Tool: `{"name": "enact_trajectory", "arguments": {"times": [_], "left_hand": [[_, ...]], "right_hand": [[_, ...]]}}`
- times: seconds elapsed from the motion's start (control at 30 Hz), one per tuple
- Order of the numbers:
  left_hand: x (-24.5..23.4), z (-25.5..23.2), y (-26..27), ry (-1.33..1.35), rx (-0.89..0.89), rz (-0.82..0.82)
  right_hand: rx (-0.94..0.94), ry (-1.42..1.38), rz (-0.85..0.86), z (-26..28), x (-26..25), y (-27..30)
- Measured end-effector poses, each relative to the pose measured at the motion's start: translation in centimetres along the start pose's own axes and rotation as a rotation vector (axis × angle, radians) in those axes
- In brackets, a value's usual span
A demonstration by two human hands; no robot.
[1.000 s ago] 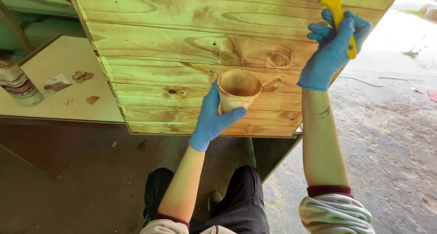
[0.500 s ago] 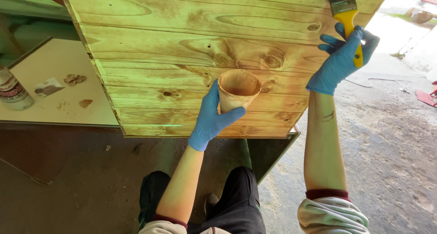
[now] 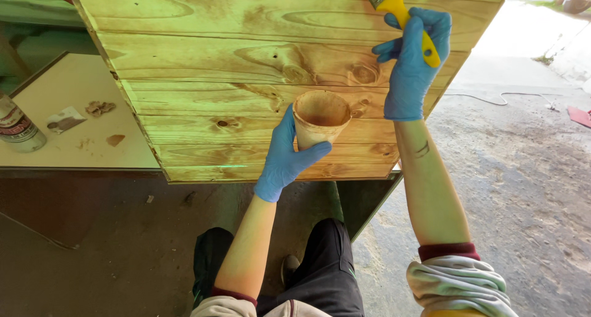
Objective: The person applies wood stain to a wooden surface using a paintbrush. They repeatedly dip the brush into a small container and spread the stain across the wood in smooth strokes.
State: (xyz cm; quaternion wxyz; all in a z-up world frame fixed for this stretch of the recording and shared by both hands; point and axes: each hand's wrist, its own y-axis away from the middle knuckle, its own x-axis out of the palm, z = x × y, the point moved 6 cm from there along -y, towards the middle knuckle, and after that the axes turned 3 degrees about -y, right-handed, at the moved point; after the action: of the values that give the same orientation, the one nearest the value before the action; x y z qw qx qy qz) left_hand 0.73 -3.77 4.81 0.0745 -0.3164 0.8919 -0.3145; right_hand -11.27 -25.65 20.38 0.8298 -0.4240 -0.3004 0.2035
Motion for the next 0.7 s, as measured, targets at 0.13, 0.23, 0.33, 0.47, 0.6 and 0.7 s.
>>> {"name": "enact_trajectory", "arguments": {"times": [0.13, 0.23, 0.33, 0.47, 0.6, 0.7], "left_hand": [[-0.5, 0.0, 0.1, -0.022, 0.008, -0.014], [-0.5, -0.1, 0.1, -0.026, -0.023, -0.009], [-0.2, 0.2, 0.0, -0.019, -0.02, -0.007], [0.4, 0.6, -0.1, -0.01, -0.03, 0.001], [0.7, 0.6, -0.2, 0.005, -0.015, 0.013], [0.4, 0.1, 0.0, -0.033, 0.002, 0.014]], "right_hand": [[-0.082, 0.009, 0.0, -1.1, -2.9, -1.5], [-0.044, 0.096, -0.066, -0.7, -5.3, -2.4], [-0.021, 0.157, -0.13, -0.2, -7.9, -3.1], [-0.097, 0.192, -0.133, -0.1, -11.7, -3.9], [-0.21, 0.29, -0.127, 0.7, -13.1, -3.3], [-0.285, 0.363, -0.077, 1.7, -12.7, -2.3]]}}
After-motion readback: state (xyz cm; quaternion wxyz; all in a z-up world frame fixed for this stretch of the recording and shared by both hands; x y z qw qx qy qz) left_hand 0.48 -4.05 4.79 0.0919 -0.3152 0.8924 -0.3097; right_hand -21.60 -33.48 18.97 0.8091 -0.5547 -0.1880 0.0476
